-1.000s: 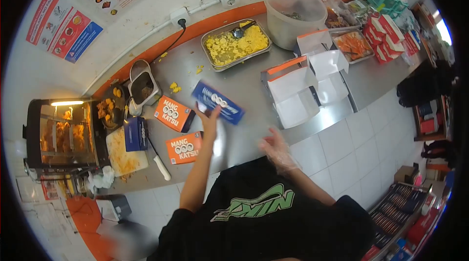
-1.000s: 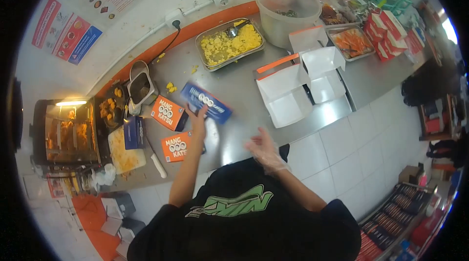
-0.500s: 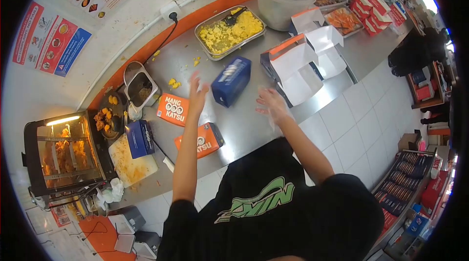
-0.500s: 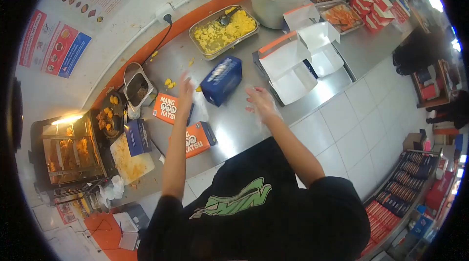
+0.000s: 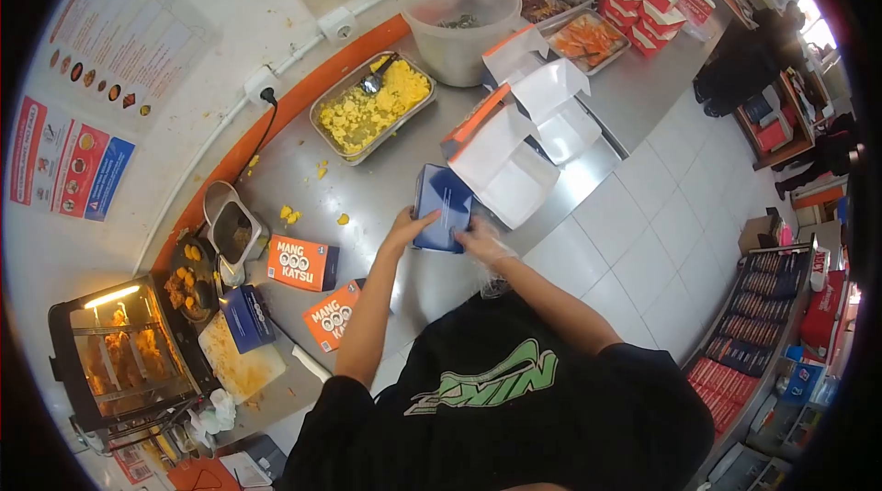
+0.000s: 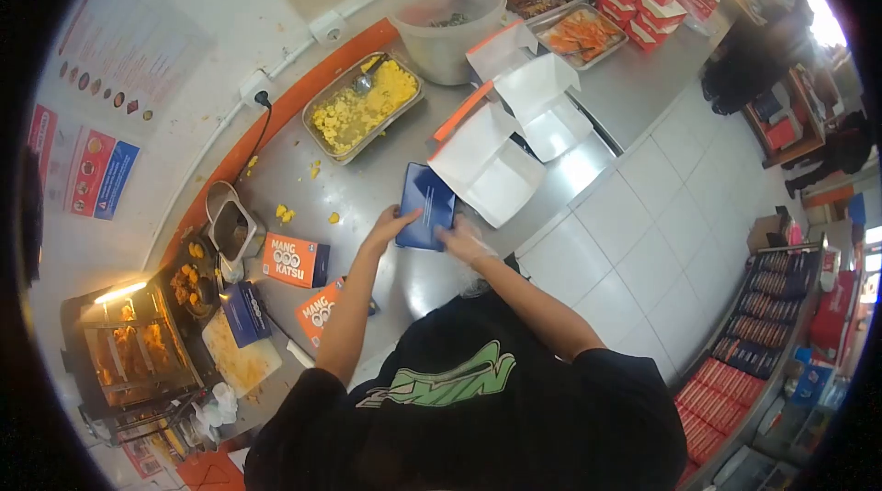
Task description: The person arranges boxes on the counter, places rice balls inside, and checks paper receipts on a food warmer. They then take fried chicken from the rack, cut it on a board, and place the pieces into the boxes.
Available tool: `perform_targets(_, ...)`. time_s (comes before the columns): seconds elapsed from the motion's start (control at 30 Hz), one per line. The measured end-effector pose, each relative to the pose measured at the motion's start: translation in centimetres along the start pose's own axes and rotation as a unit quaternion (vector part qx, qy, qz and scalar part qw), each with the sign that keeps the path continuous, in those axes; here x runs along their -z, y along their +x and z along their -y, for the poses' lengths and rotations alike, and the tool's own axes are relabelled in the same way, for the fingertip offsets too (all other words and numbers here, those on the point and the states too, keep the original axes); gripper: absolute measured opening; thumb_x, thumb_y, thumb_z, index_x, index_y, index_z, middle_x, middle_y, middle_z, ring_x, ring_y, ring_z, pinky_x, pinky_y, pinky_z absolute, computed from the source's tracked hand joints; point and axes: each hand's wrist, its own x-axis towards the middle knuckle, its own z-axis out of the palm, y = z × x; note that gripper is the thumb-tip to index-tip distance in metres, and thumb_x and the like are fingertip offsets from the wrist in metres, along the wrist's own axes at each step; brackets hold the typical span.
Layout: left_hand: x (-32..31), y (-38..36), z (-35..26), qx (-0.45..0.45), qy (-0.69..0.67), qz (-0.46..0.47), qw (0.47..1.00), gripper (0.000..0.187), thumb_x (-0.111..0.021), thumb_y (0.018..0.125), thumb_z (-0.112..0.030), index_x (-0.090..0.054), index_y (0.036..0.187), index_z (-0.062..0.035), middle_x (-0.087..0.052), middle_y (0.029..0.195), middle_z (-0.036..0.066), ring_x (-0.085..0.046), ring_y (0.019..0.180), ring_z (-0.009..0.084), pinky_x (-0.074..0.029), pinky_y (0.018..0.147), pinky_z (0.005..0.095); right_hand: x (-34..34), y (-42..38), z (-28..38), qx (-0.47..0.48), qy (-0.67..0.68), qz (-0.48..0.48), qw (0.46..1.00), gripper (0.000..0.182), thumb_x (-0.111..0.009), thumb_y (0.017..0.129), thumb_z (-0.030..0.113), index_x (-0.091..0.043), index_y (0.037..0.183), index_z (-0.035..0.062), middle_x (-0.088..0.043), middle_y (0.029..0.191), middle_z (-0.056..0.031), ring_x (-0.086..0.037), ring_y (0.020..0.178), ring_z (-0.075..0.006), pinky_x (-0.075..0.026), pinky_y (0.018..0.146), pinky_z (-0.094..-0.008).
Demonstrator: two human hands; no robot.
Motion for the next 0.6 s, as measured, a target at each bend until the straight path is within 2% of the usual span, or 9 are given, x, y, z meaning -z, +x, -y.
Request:
perform_targets(0.07,0.3,-2.6,0.9,-0.096,-0.088,0.006,0.991,0.074,-0.08,0.065,-0.034,-0.045,0.118,0.0038,-0.059,0.108,0.018,-0.06,0.097,0.0229,-0.048,0.082,0.0335,-0.4,0.5,0.5,0.001,-0.049,0.052,0.997,0.066,-0.065,0.083,0.033,-0.038,0.129,-0.0057,-0.057,0.112,-0.0159,-0.056,0.098,-0.0204,-0.045,0.084,-0.0309)
perform_targets(0.13,-0.3,-6.5,1.2,-0.189,0.15,-0.196,0.95,0.07,-0.08,0.063,-0.029,-0.044,0.115,0.0011,-0.057,0.109,0.021,-0.06,0.095,0.0296,-0.048,0.081,0.0377,-1.1,-1.4,3.3,0.067,-0.043,0.018,0.997,0.072,-0.065,0.076,0.048,-0.048,0.12,-0.0058,-0.06,0.103,-0.0231,-0.059,0.099,-0.0332,-0.044,0.089,-0.0403)
perform_targets(0.2,-2.5,-11.1,-1.3,-0.152,0.239,-0.303,0.91,0.07,-0.075,0.062,-0.02,-0.04,0.119,-0.002,-0.049,0.117,0.025,-0.054,0.1,0.041,-0.047,0.08,0.0424,-3.1,-3.4,5.9,0.03,-0.122,-0.072,0.989,0.083,-0.069,0.068,0.053,-0.044,0.122,-0.0049,-0.06,0.102,-0.0238,-0.058,0.1,-0.0339,-0.045,0.088,-0.0405)
perform_targets(0.27,-4.3,-12.2,0.7,-0.276,0.269,-0.248,0.889,0.069,-0.074,0.064,-0.02,-0.039,0.121,-0.003,-0.046,0.119,0.026,-0.049,0.106,0.044,-0.046,0.083,0.0433,-4.8,-4.4,6.0,0.114,-0.004,-0.074,0.991,0.089,-0.074,0.063,0.053,-0.042,0.121,-0.0071,-0.059,0.103,-0.0241,-0.059,0.097,-0.0341,-0.047,0.084,-0.0399)
perform_targets(0.37,-2.8,-13.3,0.5,-0.417,0.325,-0.189,0.827,0.07,-0.073,0.068,-0.021,-0.036,0.124,-0.0015,-0.04,0.124,0.028,-0.045,0.111,0.047,-0.042,0.09,0.0463,-3.9,-5.3,6.9,0.047,0.084,-0.062,0.993,0.089,-0.077,0.063,0.046,-0.037,0.119,-0.011,-0.06,0.099,-0.022,-0.061,0.09,-0.0309,-0.049,0.079,-0.0381)
perform_targets(0.4,-2.3,-12.7,0.7,-0.422,0.325,-0.185,0.826,0.07,-0.073,0.068,-0.021,-0.036,0.124,-0.0015,-0.04,0.124,0.028,-0.045,0.111,0.047,-0.042,0.09,0.0463,-3.6,-5.2,6.4,0.012,0.136,-0.037,0.99,0.088,-0.077,0.063,0.043,-0.037,0.118,-0.012,-0.06,0.098,-0.0208,-0.062,0.088,-0.0291,-0.049,0.078,-0.0375)
perform_targets(0.47,-1.6,-11.6,2.5,-0.326,0.145,-0.127,0.925,0.07,-0.073,0.07,-0.022,-0.035,0.125,-0.0008,-0.038,0.126,0.028,-0.041,0.115,0.0475,-0.038,0.095,0.0483,-4.5,-8.1,7.8,-0.022,0.106,-0.036,0.993,0.082,-0.077,0.064,0.037,-0.036,0.117,-0.011,-0.06,0.094,-0.0184,-0.061,0.084,-0.025,-0.05,0.076,-0.0372)
perform_targets(0.53,-0.7,-11.1,2.8,-0.348,0.185,-0.08,0.916,0.074,-0.071,0.073,-0.021,-0.03,0.131,-0.0017,-0.035,0.131,0.027,-0.037,0.121,0.0454,-0.037,0.098,0.0468,-5.8,-8.8,6.7,-0.022,-0.012,-0.105,0.994,0.078,-0.075,0.065,0.031,-0.036,0.117,-0.0113,-0.059,0.096,-0.0184,-0.06,0.085,-0.0236,-0.05,0.076,-0.037)
perform_targets(0.6,-0.2,-10.9,2.6,-0.387,0.169,-0.041,0.906,0.083,-0.068,0.071,-0.016,-0.022,0.139,-0.0032,-0.031,0.137,0.023,-0.033,0.127,0.0404,-0.037,0.099,0.0447,-5.5,-10.4,7.8,-0.033,0.039,-0.082,0.995,0.079,-0.074,0.065,0.029,-0.033,0.12,-0.0093,-0.058,0.099,-0.0191,-0.059,0.088,-0.0249,-0.05,0.077,-0.0365)
